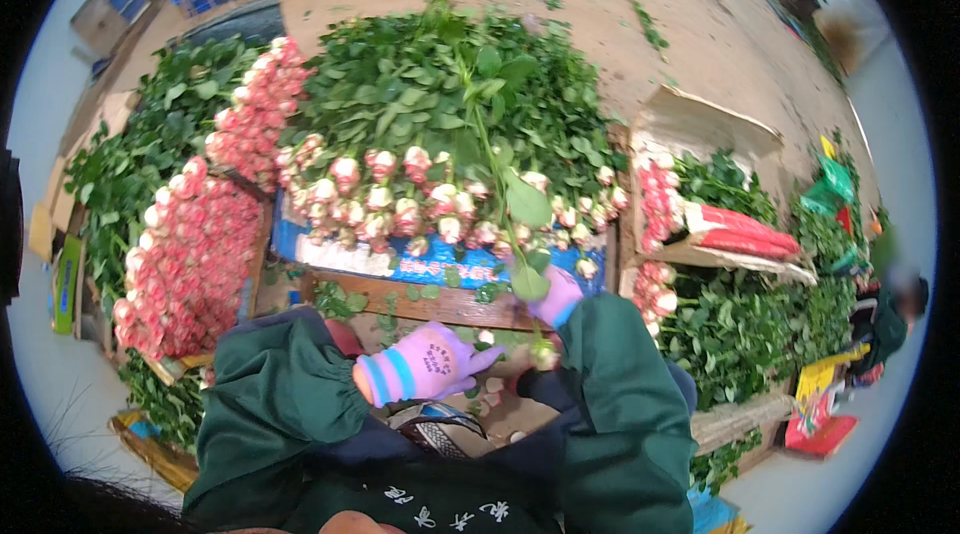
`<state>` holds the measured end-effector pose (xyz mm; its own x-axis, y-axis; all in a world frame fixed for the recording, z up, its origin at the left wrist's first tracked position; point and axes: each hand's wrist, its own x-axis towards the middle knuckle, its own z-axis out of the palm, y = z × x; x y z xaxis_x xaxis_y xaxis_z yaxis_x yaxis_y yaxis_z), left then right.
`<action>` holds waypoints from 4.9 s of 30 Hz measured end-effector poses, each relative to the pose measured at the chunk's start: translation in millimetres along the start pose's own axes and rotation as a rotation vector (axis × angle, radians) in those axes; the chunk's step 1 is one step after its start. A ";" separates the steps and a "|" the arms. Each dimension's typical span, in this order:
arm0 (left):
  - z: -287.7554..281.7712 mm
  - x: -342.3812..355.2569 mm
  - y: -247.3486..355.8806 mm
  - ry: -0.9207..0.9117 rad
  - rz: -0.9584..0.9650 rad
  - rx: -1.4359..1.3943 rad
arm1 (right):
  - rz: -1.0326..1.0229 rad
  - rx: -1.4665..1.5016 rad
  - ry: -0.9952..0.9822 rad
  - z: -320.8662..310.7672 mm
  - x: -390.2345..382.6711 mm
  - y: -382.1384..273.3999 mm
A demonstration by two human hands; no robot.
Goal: The person is sitting on the floor in a flower processing area, trimming the leaves and thorns from individual pink roses. They pick up each rose, strip the lower stem, and place the cleaned flower into a blue crate.
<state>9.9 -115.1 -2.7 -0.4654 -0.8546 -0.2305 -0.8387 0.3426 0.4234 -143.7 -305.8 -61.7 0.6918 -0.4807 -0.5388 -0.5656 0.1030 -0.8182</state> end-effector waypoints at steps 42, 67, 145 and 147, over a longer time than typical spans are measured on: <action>32.0 -45.6 -16.4 -0.016 -0.169 -0.028 | 0.067 -1.093 -0.355 133.8 81.4 143.0; 39.1 -36.3 -28.3 0.377 -0.444 -0.551 | -0.544 -0.111 -0.434 74.6 5.0 -59.7; -46.6 -28.8 -99.4 0.276 -0.618 -0.049 | 0.095 0.145 0.284 -173.4 195.2 -13.7; -45.6 -29.2 -92.3 0.318 -0.581 -0.063 | 0.041 0.485 0.245 -163.2 179.8 -26.9</action>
<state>113.8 -139.6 5.0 0.1713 -0.9702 -0.1714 -0.9053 -0.2237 0.3612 -77.4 -537.2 -103.9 0.5156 -0.6511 -0.5570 -0.2782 0.4876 -0.8275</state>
